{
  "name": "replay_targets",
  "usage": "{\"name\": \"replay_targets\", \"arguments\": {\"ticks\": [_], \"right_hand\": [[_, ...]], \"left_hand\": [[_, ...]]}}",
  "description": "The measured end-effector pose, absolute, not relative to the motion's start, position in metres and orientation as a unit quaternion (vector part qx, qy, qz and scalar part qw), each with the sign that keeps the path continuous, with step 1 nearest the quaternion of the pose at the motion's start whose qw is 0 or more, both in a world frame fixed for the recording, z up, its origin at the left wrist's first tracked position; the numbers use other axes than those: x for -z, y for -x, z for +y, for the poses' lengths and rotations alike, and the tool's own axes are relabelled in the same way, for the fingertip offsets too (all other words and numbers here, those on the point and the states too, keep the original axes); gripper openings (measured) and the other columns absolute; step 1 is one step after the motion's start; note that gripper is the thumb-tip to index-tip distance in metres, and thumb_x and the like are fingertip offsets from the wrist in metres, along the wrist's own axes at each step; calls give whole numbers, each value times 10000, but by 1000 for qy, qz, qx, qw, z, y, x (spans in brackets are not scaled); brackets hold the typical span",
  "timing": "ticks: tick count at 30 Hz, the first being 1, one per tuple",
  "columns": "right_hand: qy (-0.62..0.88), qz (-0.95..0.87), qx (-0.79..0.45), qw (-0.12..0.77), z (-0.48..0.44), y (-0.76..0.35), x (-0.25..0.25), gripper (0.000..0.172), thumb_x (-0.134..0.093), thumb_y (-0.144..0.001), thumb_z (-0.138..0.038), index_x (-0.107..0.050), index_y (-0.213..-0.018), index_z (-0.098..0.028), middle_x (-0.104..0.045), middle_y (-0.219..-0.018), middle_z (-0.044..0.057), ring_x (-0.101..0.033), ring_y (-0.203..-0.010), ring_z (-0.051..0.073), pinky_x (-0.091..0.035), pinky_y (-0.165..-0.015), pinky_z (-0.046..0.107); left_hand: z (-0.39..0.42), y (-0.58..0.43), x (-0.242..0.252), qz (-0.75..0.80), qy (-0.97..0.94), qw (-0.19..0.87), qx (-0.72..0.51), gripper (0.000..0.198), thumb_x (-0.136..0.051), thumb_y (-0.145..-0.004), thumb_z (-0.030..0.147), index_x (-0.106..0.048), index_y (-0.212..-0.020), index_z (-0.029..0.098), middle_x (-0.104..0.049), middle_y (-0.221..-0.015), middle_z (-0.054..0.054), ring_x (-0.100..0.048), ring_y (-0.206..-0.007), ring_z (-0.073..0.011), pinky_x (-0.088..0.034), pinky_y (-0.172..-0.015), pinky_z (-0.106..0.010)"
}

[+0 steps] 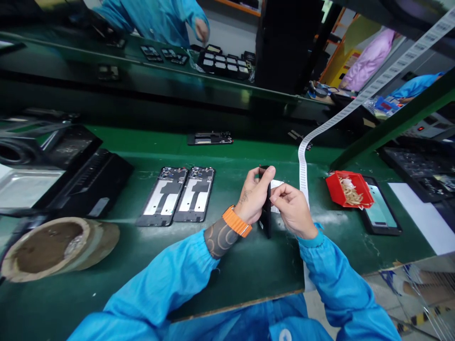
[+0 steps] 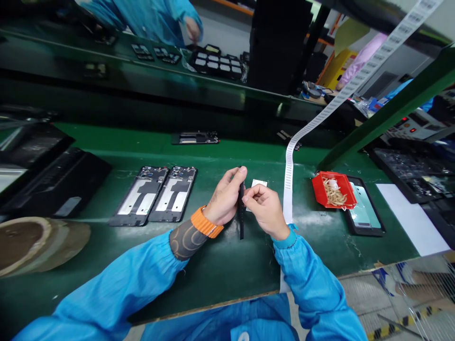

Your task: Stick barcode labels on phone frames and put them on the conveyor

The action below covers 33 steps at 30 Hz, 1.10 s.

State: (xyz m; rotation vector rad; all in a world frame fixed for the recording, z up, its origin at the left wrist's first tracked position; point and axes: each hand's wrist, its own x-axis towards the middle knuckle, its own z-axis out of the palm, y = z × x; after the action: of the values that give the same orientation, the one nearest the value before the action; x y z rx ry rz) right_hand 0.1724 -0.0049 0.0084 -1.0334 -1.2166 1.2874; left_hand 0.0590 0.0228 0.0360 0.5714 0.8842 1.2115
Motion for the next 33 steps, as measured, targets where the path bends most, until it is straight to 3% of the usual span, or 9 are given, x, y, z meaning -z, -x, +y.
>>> {"name": "replay_targets", "arguments": {"ticks": [8, 15, 18, 21, 25, 29, 33], "right_hand": [[441, -517, -529, 508, -5, -173, -9, 171, -725, -781, -296, -591, -733, -201, -595, -709, -21, -532, -657, 121, -419, -632, 260], [452, -561, -501, 480, -1, -172, -15, 246, -708, -768, -348, -522, -685, -209, -566, -652, -29, -512, -605, 118, -432, -591, 261], [469, -565, -454, 504, -4, -166, -12, 188, -681, -800, -318, -534, -861, -217, -577, -711, -28, -551, -642, 128, -463, -616, 270], [502, -558, -333, 570, -11, -160, -10, 312, -678, -810, -248, -484, -1055, -239, -567, -812, -23, -569, -707, 134, -480, -666, 279], [512, -624, -203, 554, -20, -153, -14, 160, -655, -823, -187, -547, -933, -230, -530, -804, -18, -520, -682, 131, -458, -667, 283], [508, -667, -183, 514, -22, -153, -25, 56, -594, -843, -164, -579, -859, -215, -570, -799, 0, -522, -670, 133, -443, -636, 269], [506, -715, -204, 437, -21, -165, -36, 143, -591, -777, -142, -486, -723, -223, -512, -687, -28, -491, -623, 131, -398, -589, 256]], "left_hand": [[23, -59, -35, 392, -260, 696, -543, 512, -782, -691, 569, -519, -921, 195, -379, -546, 104, -349, -456, -53, -265, -418, -192], [23, -60, -32, 410, -248, 678, -557, 513, -836, -653, 491, -550, -936, 173, -491, -670, 72, -429, -538, -50, -334, -500, -198], [26, -59, -29, 410, -251, 659, -579, 495, -825, -671, 493, -557, -931, 168, -479, -670, 69, -429, -569, -54, -350, -537, -200], [30, -55, -28, 400, -246, 626, -622, 520, -806, -691, 513, -542, -990, 180, -484, -703, 64, -445, -614, -63, -375, -579, -200], [31, -54, -23, 380, -258, 590, -664, 563, -764, -733, 543, -502, -1108, 214, -513, -777, 45, -487, -674, -84, -413, -612, -213], [25, -56, -13, 358, -319, 557, -678, 567, -727, -780, 535, -473, -1191, 239, -541, -846, 21, -525, -720, -100, -451, -659, -230], [21, -48, -18, 325, -431, 554, -634, 643, -747, -763, 531, -482, -1264, 227, -593, -964, -28, -596, -887, -137, -482, -828, -259]]}}
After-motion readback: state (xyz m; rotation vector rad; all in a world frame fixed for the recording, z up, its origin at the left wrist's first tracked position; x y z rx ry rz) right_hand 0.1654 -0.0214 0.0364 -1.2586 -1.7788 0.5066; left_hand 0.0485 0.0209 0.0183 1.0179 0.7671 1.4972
